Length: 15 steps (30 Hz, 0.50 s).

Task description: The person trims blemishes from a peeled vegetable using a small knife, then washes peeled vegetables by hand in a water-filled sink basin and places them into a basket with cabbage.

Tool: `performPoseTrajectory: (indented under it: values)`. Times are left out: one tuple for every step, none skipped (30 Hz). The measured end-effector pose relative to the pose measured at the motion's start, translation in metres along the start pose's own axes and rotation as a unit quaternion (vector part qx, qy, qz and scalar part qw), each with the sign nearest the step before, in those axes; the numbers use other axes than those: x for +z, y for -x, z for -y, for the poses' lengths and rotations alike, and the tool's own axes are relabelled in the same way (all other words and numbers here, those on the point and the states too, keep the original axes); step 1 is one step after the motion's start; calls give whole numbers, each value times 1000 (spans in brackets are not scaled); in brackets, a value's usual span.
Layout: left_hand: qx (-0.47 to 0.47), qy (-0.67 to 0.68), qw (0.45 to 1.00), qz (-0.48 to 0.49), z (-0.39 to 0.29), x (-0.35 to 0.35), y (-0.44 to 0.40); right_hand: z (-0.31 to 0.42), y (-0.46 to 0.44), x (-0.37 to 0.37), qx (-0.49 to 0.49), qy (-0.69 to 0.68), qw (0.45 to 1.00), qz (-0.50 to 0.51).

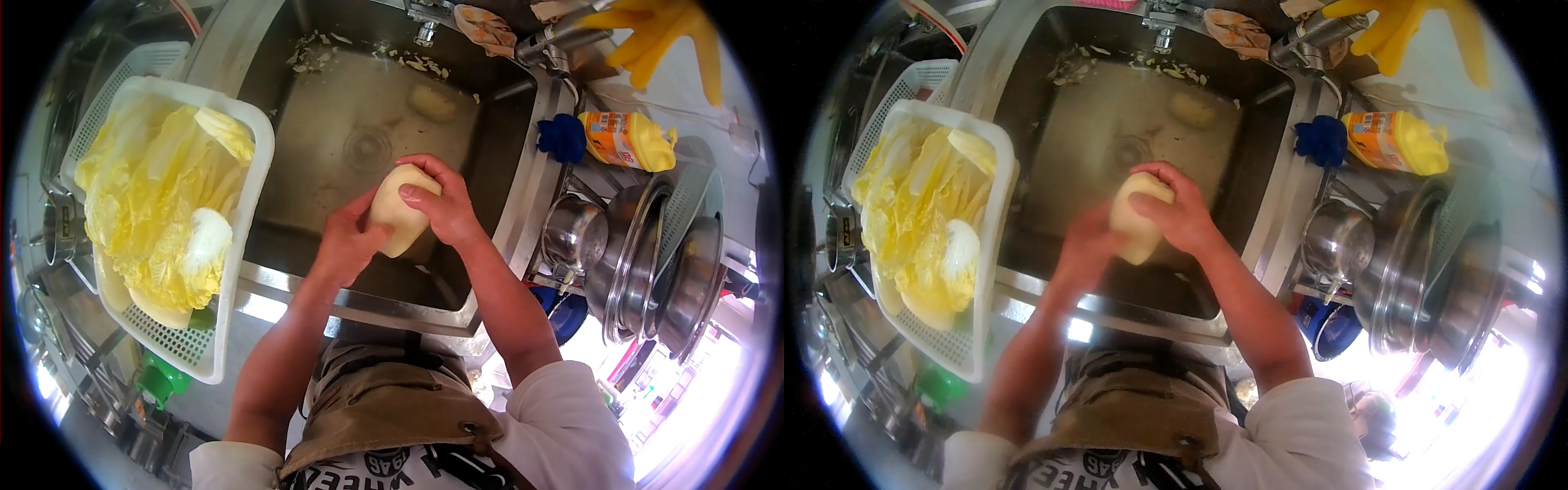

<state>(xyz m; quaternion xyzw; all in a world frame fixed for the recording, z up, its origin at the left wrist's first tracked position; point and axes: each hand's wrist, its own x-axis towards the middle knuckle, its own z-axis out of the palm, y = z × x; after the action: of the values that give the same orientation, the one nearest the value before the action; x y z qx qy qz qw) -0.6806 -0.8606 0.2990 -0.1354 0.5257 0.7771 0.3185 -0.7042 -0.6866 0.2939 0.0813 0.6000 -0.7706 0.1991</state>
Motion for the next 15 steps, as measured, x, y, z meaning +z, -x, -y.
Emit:
performPoseTrajectory:
  values:
    - [3, -18, 1000, -6, -1, 2, 1, -1, 0, 1, -10, 9, 1000, -4]
    - [0, -19, 1000, -9, 0, 2, 2, -4, 1, 3, -20, 18, 1000, -9]
    - [-3, -20, 1000, -12, 0, 2, 2, -5, 1, 4, -31, 28, 999, -13]
    - [-4, -21, 1000, -14, 1, 2, 1, -4, 2, 4, -28, 24, 999, -13]
    - [-1, -4, 1000, -4, 4, 0, 0, -2, 3, 4, -26, 20, 999, -13]
    - [2, 14, 1000, 6, 7, -2, 0, -2, 4, 4, -22, 14, 1000, -12]
    - [4, 31, 999, 16, 8, -4, 0, -4, 4, 4, -16, 14, 1000, -14]
    - [-5, 5, 1000, 3, 8, -4, 1, -8, 3, 2, -10, 13, 1000, -16]
    - [-13, -22, 1000, -10, 2, 0, 3, -11, 3, 1, -3, 12, 1000, -17]
    - [-22, -48, 998, -22, 0, 2, 3, -13, 2, 2, -3, 14, 1000, -27]
    - [-18, -36, 999, -18, 5, 0, 0, -16, 1, 3, -2, 16, 999, -36]
    - [-14, -25, 999, -14, 14, -5, -5, -18, 0, 2, -2, 19, 999, -46]
    - [-10, -15, 1000, -9, 26, -12, -12, -25, -4, -2, 19, 3, 998, -62]
    - [-9, -85, 995, -47, 42, -22, -22, -37, -10, -9, 40, -13, 996, -79]
    - [-7, -155, 984, -84, 63, -35, -36, -51, -16, -16, 60, -30, 993, -96]
